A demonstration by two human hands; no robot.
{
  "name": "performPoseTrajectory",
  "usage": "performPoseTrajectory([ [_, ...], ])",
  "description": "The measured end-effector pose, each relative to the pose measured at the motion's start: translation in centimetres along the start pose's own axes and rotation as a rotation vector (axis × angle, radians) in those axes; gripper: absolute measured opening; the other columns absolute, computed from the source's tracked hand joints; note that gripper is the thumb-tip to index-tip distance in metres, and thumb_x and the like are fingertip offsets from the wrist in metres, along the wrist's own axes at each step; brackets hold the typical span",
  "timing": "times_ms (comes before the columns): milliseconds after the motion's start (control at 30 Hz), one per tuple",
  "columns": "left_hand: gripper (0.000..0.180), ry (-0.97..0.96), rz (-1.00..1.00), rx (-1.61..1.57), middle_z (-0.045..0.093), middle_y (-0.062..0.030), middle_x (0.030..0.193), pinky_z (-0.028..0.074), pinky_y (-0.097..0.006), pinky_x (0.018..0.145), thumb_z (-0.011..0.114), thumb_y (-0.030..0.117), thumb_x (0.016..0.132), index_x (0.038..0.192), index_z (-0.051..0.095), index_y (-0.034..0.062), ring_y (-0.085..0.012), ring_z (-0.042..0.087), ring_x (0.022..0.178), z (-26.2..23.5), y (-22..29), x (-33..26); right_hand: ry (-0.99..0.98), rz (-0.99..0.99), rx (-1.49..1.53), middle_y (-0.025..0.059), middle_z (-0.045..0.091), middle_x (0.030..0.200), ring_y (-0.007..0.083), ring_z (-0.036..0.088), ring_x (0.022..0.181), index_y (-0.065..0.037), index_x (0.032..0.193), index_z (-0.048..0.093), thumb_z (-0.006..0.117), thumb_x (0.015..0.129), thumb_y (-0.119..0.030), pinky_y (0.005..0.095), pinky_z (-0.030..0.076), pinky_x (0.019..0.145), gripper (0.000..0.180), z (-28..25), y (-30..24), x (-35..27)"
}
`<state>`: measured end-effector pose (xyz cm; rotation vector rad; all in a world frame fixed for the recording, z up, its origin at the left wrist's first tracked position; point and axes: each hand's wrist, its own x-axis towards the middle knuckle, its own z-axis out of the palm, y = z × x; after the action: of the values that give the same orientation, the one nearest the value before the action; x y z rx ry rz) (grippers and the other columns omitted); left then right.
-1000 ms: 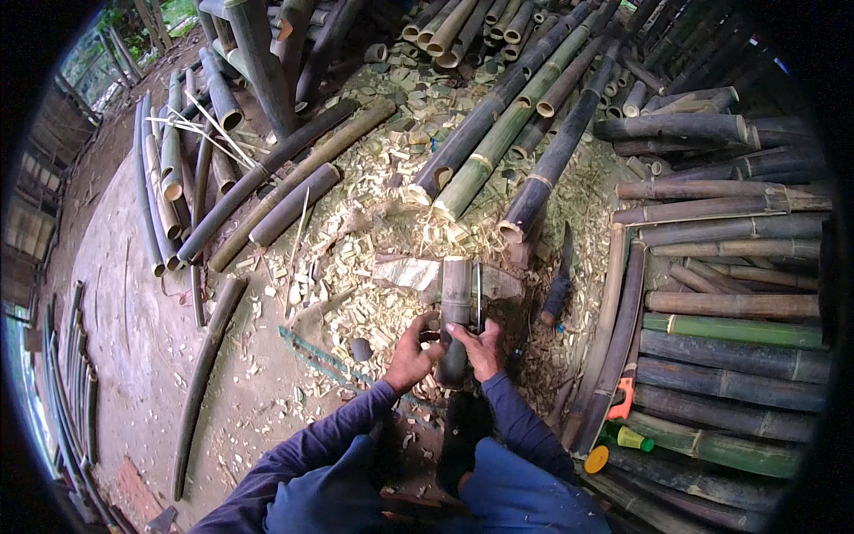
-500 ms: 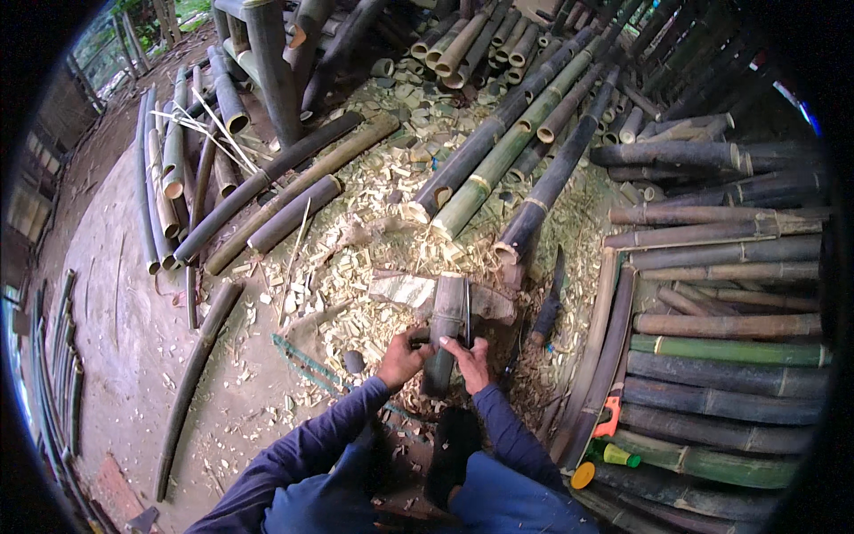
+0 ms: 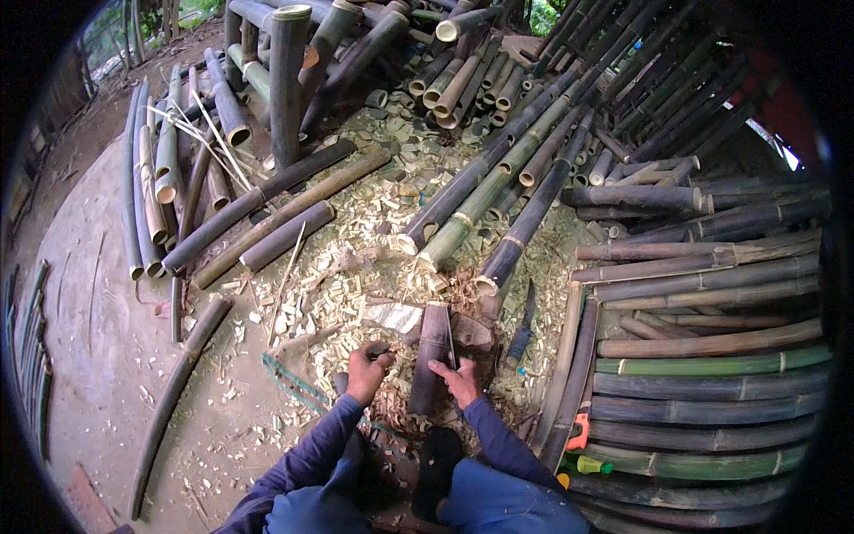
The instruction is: The person selects a long bamboo pole from a pile and uses a hand saw to cut it into smaller sections. They then use a knife to split and shape the cut pieces, working on the ground surrounded by bamboo debris.
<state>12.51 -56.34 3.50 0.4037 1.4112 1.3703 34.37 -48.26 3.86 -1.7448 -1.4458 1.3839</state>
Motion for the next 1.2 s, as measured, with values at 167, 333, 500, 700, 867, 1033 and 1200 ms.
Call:
performPoseTrajectory([
  [167, 0.026, 0.099, 0.060, -0.076, 0.074, -0.0116, 0.093, 0.055, -0.031, 0.077, 0.062, 0.002, 0.086, 0.109, 0.071, -0.0060, -0.0194, 0.069, 0.082, -3.0, -2.9, -0.1, -0.122, -0.209, 0.004, -0.0035, 0.056, 0.078, 0.0086, 0.044, 0.064, -0.009, 0.087, 0.063, 0.088, 0.077, -0.037, 0.0301, 0.040, 0.058, 0.039, 0.3, -1.6, 1.0],
  [333, 0.022, 0.065, -0.044, -0.350, 0.072, -0.0109, 0.095, 0.055, -0.029, 0.064, 0.059, 0.003, 0.092, 0.112, 0.067, -0.0041, -0.0171, 0.068, 0.076, -8.7, -0.2, -3.7, -0.112, -0.041, -0.089, -0.0067, 0.044, 0.062, 0.0072, 0.038, 0.047, -0.015, 0.080, 0.054, 0.090, 0.076, -0.034, 0.0278, 0.030, 0.040, 0.041, -0.9, -3.4, 0.3],
  [500, 0.026, 0.526, -0.052, -0.261, 0.073, -0.0122, 0.100, 0.058, -0.031, 0.072, 0.058, 0.012, 0.095, 0.117, 0.066, 0.0009, -0.0205, 0.071, 0.082, -22.3, 0.7, -8.6, -0.226, 0.084, -0.062, -0.0049, 0.045, 0.058, 0.0081, 0.041, 0.044, -0.014, 0.077, 0.052, 0.090, 0.076, -0.038, 0.0286, 0.034, 0.040, 0.045, -1.3, -3.6, 0.5],
  [700, 0.029, 1.074, 0.233, 0.308, 0.071, -0.0110, 0.100, 0.056, -0.032, 0.069, 0.064, 0.010, 0.085, 0.113, 0.067, 0.0015, -0.0200, 0.069, 0.082, -38.7, -0.5, -15.1, -0.296, 0.157, 0.045, -0.0033, 0.049, 0.066, 0.0087, 0.046, 0.050, -0.014, 0.089, 0.049, 0.090, 0.078, -0.040, 0.0277, 0.038, 0.043, 0.049, -1.6, -2.4, 1.3],
  [867, 0.064, 1.224, -0.237, 1.488, 0.054, -0.0208, 0.140, 0.038, -0.051, 0.113, 0.063, 0.013, 0.081, 0.144, 0.048, 0.0110, -0.0436, 0.044, 0.135, -46.9, 1.1, -19.6, -0.266, 0.267, 0.224, -0.0035, 0.053, 0.070, 0.0076, 0.049, 0.052, -0.009, 0.085, 0.056, 0.087, 0.083, -0.031, 0.0262, 0.038, 0.043, 0.037, -2.7, -3.3, 0.2],
  [1033, 0.043, 0.930, -0.609, 1.582, 0.062, -0.0127, 0.130, 0.044, -0.053, 0.103, 0.058, 0.011, 0.088, 0.131, 0.057, 0.0155, -0.0381, 0.053, 0.127, -51.0, 2.0, -21.0, -0.310, 0.155, 0.038, -0.0030, 0.051, 0.072, 0.0080, 0.047, 0.052, -0.007, 0.095, 0.056, 0.087, 0.082, -0.039, 0.0281, 0.038, 0.044, 0.047, -2.5, -0.9, 1.0],
  [1200, 0.044, 0.866, -0.288, 1.595, 0.066, -0.0145, 0.120, 0.047, -0.048, 0.098, 0.065, 0.010, 0.084, 0.127, 0.059, 0.0143, -0.0376, 0.060, 0.118, -45.3, 5.6, -21.6, 0.076, 0.074, 0.004, -0.0018, 0.054, 0.079, 0.0107, 0.048, 0.068, -0.009, 0.105, 0.058, 0.078, 0.088, -0.047, 0.0309, 0.040, 0.062, 0.046, -2.6, 0.2, -0.1],
])
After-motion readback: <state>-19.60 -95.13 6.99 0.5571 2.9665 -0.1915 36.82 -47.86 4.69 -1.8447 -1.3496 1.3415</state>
